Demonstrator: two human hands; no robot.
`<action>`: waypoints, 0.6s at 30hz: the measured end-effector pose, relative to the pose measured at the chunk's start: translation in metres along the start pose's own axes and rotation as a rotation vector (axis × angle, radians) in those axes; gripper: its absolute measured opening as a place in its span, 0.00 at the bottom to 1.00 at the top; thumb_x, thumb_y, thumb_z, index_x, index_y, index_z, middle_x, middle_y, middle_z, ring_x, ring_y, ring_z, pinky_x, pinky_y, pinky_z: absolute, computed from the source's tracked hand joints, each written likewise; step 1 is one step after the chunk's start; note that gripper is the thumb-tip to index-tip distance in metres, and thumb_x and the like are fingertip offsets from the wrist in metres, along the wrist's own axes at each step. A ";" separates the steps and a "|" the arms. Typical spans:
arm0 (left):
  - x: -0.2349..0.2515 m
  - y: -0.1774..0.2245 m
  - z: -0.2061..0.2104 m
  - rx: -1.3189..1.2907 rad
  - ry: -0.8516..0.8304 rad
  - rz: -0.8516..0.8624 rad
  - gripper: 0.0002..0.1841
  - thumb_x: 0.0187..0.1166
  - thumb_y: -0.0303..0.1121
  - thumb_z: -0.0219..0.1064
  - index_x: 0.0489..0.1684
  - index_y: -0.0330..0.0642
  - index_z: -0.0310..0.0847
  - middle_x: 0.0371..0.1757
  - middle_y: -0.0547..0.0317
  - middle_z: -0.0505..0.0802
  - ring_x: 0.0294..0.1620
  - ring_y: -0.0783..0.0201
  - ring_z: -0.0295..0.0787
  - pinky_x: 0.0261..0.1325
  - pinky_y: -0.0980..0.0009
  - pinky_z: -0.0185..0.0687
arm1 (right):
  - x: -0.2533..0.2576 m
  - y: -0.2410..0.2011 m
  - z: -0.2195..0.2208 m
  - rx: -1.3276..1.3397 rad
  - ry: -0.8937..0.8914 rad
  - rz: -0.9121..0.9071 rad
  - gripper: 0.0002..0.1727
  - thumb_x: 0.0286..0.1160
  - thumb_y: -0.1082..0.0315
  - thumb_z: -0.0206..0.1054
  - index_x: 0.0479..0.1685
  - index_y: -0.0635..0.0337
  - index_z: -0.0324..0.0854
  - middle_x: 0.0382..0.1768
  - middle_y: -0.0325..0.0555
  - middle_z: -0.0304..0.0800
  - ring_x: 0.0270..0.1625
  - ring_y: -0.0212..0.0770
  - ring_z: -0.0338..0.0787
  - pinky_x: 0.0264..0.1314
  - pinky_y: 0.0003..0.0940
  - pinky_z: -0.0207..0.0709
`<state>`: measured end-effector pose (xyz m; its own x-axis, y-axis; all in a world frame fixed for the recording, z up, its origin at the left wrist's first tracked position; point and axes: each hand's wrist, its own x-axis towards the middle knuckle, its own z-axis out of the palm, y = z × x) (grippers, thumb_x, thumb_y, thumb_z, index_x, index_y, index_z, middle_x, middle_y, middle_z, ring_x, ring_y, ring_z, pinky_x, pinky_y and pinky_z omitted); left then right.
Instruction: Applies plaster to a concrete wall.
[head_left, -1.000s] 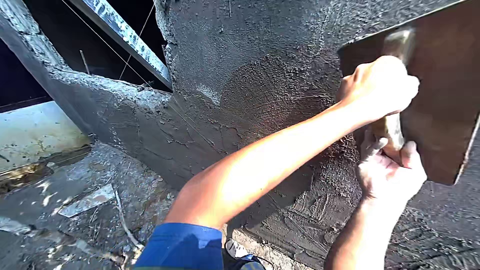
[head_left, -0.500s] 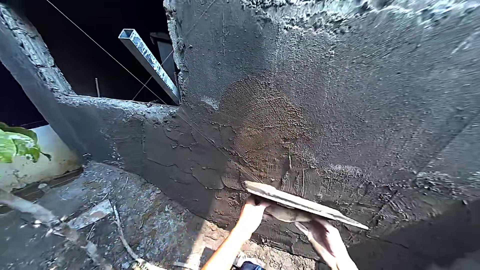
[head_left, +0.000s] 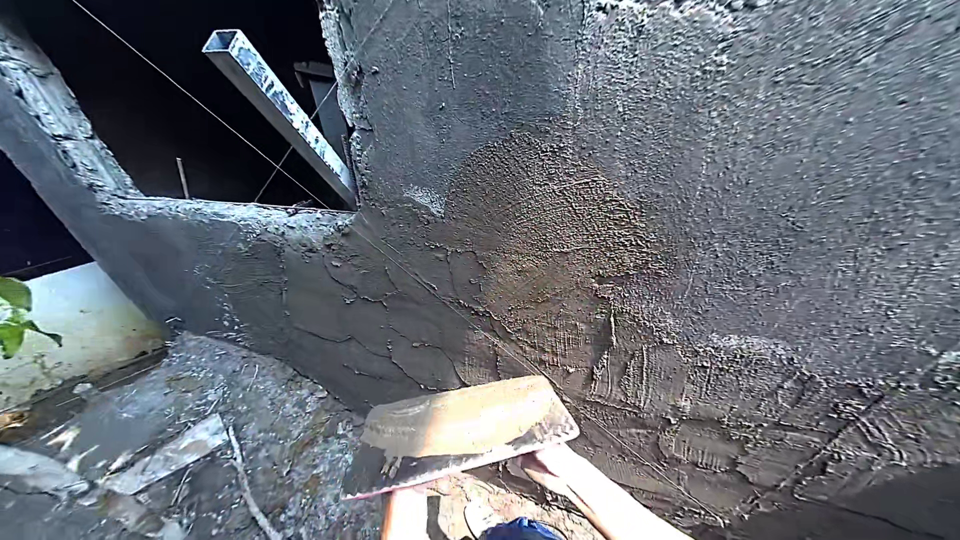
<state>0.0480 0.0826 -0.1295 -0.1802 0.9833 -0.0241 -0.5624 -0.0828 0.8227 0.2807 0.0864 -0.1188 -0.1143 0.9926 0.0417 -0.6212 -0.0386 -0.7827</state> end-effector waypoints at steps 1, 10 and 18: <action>0.014 -0.002 0.005 -0.040 0.042 0.002 0.18 0.92 0.28 0.34 0.69 0.39 0.67 0.56 0.57 0.88 0.56 0.68 0.87 0.62 0.65 0.85 | 0.015 -0.001 0.004 -0.019 -0.037 0.016 0.16 0.74 0.84 0.59 0.52 0.57 0.84 0.44 0.39 0.96 0.50 0.34 0.95 0.59 0.36 0.89; 0.037 -0.017 -0.044 -0.371 0.232 0.041 0.29 0.93 0.50 0.25 0.64 0.48 0.72 0.54 0.57 0.93 0.57 0.57 0.91 0.61 0.52 0.88 | 0.082 -0.006 0.048 -0.300 -0.363 0.259 0.19 0.75 0.84 0.62 0.59 0.55 0.76 0.46 0.29 0.92 0.53 0.23 0.90 0.60 0.25 0.86; -0.146 0.002 -0.130 -0.120 0.514 -0.018 0.20 0.95 0.38 0.33 0.75 0.41 0.62 0.61 0.51 0.84 0.60 0.59 0.84 0.60 0.54 0.85 | -0.090 0.048 0.073 -1.389 -0.801 0.304 0.23 0.91 0.66 0.53 0.75 0.74 0.75 0.73 0.73 0.79 0.81 0.65 0.75 0.87 0.58 0.58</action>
<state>-0.0317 -0.0826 -0.1979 -0.5248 0.7813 -0.3379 -0.6522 -0.1140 0.7495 0.2049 -0.0130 -0.1149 -0.7214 0.6408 -0.2627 0.5832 0.3574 -0.7295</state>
